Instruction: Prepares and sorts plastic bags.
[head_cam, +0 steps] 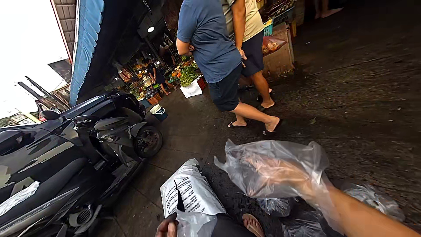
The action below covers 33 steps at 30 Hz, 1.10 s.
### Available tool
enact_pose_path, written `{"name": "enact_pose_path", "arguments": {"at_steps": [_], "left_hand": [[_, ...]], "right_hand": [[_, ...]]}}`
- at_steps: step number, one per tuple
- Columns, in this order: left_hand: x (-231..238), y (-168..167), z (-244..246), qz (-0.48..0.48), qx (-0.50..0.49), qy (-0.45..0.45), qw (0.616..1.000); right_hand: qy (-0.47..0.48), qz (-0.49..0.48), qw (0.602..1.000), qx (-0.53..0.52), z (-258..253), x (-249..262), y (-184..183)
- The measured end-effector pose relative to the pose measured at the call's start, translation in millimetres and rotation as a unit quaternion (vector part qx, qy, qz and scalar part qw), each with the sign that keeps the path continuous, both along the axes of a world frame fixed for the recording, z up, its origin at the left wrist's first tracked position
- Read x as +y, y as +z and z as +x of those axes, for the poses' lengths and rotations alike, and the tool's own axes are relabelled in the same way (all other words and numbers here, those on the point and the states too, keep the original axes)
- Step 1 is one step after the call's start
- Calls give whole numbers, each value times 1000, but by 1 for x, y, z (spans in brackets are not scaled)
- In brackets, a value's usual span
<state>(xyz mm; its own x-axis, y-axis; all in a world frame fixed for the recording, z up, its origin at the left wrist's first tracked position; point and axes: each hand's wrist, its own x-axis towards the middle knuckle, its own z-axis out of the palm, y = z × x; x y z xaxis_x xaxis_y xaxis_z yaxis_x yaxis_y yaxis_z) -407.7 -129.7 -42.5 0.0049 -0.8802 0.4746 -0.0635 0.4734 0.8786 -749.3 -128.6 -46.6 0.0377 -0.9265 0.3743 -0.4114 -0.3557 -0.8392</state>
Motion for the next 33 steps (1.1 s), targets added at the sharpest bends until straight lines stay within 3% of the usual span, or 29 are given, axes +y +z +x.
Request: {"name": "enact_pose_path", "arguments": {"at_steps": [2,6,9,12,14,17,21,23,26,30,33], "left_hand": [[-4,13,-28,-38,29,17,999],[-14,31,-67,-87,54,68,992],[-18,36,-62,-71,98,85,989],[-19,39,-45,-14,198,98,975],[-20,35,-32,14,247,110,963],[-24,26,-24,26,316,116,941],[-30,24,-31,18,346,136,928],[-30,25,-37,36,378,105,919],[-29,21,-40,96,382,42,918],[-27,6,-21,128,357,16,925],[-28,6,-8,175,353,37,919]], "right_hand": [[67,30,989,-128,31,1,-27],[175,-32,984,34,88,-11,-68],[166,-29,980,109,117,-1,-28],[112,61,992,8,112,-5,-6],[81,95,992,5,106,-3,7],[73,49,996,22,106,-16,-23],[165,8,985,58,129,-20,-27],[147,-8,980,131,149,-17,-29],[97,-97,990,41,174,-19,-35],[98,-28,989,-105,159,-21,-9],[36,55,997,-37,142,-20,19]]}}
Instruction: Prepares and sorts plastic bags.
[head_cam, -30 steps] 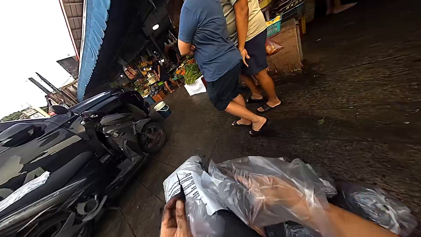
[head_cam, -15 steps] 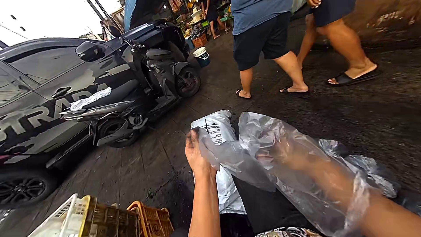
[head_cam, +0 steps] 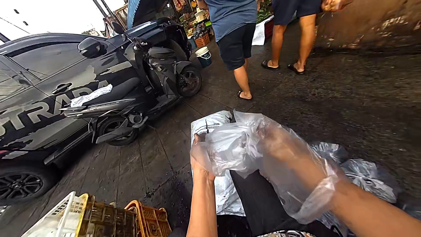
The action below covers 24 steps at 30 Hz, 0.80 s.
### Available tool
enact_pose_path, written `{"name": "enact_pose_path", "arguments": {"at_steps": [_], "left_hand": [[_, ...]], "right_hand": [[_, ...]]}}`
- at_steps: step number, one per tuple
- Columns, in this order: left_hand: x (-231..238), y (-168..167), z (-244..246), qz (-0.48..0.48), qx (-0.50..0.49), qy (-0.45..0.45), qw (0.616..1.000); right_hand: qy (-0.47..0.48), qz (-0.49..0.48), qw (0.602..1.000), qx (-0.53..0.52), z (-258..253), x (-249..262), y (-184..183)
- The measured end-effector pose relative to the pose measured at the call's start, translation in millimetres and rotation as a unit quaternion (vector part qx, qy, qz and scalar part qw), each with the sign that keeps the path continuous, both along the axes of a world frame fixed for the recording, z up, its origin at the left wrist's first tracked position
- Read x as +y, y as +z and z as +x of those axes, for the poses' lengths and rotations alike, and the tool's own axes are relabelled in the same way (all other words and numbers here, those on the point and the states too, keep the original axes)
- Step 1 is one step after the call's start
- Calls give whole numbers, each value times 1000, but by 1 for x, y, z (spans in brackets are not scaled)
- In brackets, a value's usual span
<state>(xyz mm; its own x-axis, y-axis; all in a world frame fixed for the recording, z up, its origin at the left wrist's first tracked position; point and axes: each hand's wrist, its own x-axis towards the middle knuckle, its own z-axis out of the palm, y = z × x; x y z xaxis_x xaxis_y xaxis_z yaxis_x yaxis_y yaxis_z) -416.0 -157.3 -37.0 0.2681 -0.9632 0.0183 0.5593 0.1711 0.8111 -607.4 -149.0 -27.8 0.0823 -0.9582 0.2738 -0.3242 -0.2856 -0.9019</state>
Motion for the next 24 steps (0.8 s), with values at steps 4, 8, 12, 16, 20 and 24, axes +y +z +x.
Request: {"name": "enact_pose_path", "arguments": {"at_steps": [4,8,12,16,20,24], "left_hand": [[4,3,24,12,-149,20,989],[16,24,53,-2,-370,-102,923],[30,42,47,-40,-619,-192,761],[32,23,37,-58,-680,-184,707],[35,8,26,-83,-642,-143,748],[34,-4,15,-77,-643,-148,747]], "right_hand": [[1,-5,998,60,-12,-5,0],[62,18,991,114,-25,-12,-2],[121,-8,987,109,-25,-27,-21],[86,-35,992,87,-26,-29,-26],[93,-25,992,85,-31,-42,-47],[76,-65,995,-4,-20,-36,-47]]}}
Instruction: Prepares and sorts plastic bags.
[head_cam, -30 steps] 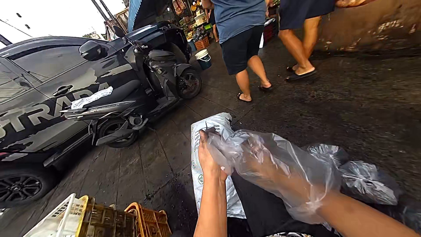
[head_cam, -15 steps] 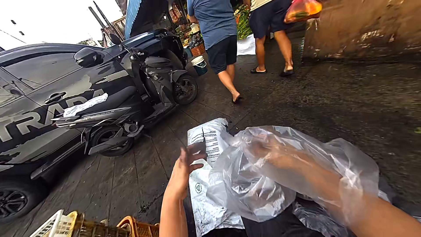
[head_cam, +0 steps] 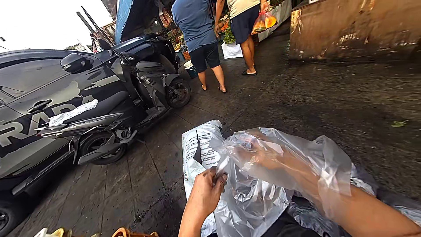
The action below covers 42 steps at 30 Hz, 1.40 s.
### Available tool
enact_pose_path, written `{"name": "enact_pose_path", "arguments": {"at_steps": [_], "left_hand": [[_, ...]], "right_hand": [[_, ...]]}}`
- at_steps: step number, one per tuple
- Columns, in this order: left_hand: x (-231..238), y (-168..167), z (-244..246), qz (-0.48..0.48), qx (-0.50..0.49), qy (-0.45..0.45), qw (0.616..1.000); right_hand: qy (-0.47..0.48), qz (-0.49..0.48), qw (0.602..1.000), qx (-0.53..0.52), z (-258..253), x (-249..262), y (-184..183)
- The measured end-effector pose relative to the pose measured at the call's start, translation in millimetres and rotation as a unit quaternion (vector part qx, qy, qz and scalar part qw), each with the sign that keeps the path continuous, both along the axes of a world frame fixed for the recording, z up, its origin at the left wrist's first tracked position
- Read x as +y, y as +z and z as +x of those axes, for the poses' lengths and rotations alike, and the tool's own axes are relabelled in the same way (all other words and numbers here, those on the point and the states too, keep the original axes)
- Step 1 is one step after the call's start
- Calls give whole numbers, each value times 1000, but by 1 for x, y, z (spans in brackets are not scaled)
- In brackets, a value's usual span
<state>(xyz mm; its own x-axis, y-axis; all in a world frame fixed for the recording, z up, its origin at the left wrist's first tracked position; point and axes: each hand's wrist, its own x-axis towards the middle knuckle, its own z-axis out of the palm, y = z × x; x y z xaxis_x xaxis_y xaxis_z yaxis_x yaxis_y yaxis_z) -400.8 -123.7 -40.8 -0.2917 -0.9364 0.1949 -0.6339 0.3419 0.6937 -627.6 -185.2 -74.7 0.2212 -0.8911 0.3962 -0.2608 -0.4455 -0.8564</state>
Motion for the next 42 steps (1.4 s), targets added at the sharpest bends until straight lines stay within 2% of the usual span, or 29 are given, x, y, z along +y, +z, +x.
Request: {"name": "enact_pose_path", "arguments": {"at_steps": [3,6,9,11,13,14,16,19,22,24,26,29,35,38,42], "left_hand": [[0,-2,10,37,74,26,996],[1,-8,21,56,166,31,984],[-3,-20,20,-11,183,119,976],[-9,-26,27,-91,173,211,958],[-17,-28,39,-148,165,300,928],[-20,-29,42,-160,173,333,913],[-24,-29,34,-161,199,359,898],[-16,-33,-2,-135,247,268,921],[-3,-45,-32,-111,286,129,943],[2,-48,-38,-66,337,89,935],[4,-44,-35,1,413,93,906],[4,-42,-30,40,448,117,886],[3,-54,-20,4,357,73,931],[5,-59,-19,-23,292,66,954],[11,-54,-12,16,362,58,930]], "right_hand": [[-9,-11,1000,-8,-5,-7,-4],[-4,37,997,61,-11,-14,-3],[-31,102,985,134,-9,-16,14],[-148,77,983,78,-13,-13,21],[-244,12,970,19,-23,-7,28],[-249,-6,968,23,-25,0,30],[-190,-20,979,70,-15,25,38],[-26,57,993,99,19,52,30],[0,125,992,-29,49,46,-6],[26,147,988,-30,47,41,-4],[52,160,986,-3,37,40,2],[51,160,986,-14,34,37,-6],[63,120,991,23,28,37,-25],[80,159,982,64,26,35,-19],[20,152,988,25,23,38,-16]]}}
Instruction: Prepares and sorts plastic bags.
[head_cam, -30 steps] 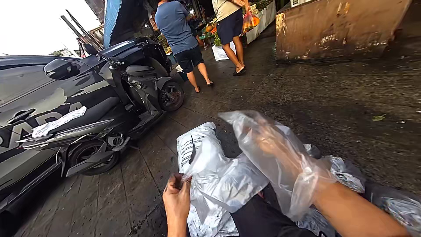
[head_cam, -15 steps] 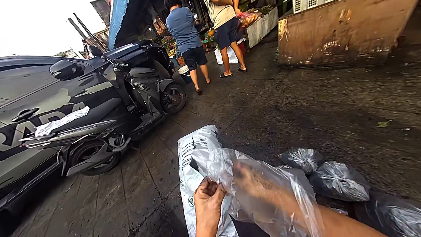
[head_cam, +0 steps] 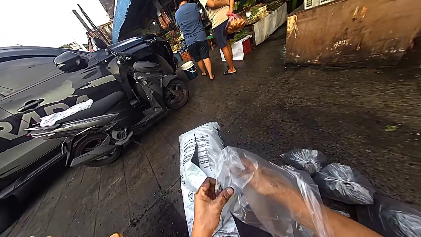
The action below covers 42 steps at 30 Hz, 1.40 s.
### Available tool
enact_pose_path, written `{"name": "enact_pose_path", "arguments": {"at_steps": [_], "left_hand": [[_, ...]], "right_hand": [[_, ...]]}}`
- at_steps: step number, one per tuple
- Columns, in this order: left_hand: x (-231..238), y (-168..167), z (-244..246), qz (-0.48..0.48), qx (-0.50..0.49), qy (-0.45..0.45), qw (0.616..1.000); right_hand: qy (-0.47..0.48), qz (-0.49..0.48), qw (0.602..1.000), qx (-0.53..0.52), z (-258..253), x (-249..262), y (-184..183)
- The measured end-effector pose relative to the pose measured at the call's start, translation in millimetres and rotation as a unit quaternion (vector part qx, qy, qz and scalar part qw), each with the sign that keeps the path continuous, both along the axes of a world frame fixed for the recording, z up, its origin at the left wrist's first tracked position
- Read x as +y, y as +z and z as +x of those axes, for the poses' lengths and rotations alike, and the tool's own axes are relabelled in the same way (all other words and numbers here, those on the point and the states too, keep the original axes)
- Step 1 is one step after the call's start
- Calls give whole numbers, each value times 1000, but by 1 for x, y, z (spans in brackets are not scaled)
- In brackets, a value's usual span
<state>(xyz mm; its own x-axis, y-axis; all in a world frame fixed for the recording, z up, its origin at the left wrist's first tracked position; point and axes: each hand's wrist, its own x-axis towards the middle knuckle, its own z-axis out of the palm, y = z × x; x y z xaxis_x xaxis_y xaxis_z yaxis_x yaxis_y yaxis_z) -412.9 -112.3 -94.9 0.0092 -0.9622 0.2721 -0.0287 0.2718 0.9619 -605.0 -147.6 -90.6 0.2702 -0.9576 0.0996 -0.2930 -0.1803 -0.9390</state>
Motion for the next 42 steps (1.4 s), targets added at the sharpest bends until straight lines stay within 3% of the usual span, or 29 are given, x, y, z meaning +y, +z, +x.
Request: {"name": "enact_pose_path", "arguments": {"at_steps": [5,9,11,13,15,17,18,21,23,26,29,31,35,37,39,42], "left_hand": [[0,7,6,3,112,59,992],[-7,17,16,-13,351,105,930],[-7,23,30,-26,381,100,919],[-6,28,40,-28,297,82,951],[-7,31,45,-11,62,133,989],[-14,33,55,0,-239,166,957],[-19,35,57,12,-315,164,935],[-34,47,55,51,-415,161,894],[-40,60,49,100,-471,132,866],[-45,76,42,122,-520,94,840],[-44,89,37,86,-502,56,859],[-43,93,33,55,-464,41,883],[-42,102,31,22,-405,7,914],[-40,103,33,-18,-365,2,931],[-38,107,34,-51,-347,-20,936],[-38,111,28,-66,-388,-74,916]], "right_hand": [[-50,15,998,18,-6,-18,0],[-84,-7,995,48,-14,-22,1],[-107,-34,993,38,-19,-27,-10],[-94,-20,994,44,-23,-39,-24],[-96,-3,995,20,-27,-49,-40],[-112,-25,992,-45,-41,-40,-41],[-122,-31,991,-50,-53,-35,-37],[-195,-76,978,-18,-77,-37,-31],[-224,-86,969,-61,-81,-30,-17],[-216,-63,970,-97,-77,-18,8],[-106,-86,967,-215,-40,-26,30],[-32,-125,963,-238,-6,-36,30],[16,-256,965,-58,40,-27,41],[-11,-356,934,21,53,-27,49],[18,-323,945,52,59,-21,42],[105,-121,983,92,69,-21,24]]}}
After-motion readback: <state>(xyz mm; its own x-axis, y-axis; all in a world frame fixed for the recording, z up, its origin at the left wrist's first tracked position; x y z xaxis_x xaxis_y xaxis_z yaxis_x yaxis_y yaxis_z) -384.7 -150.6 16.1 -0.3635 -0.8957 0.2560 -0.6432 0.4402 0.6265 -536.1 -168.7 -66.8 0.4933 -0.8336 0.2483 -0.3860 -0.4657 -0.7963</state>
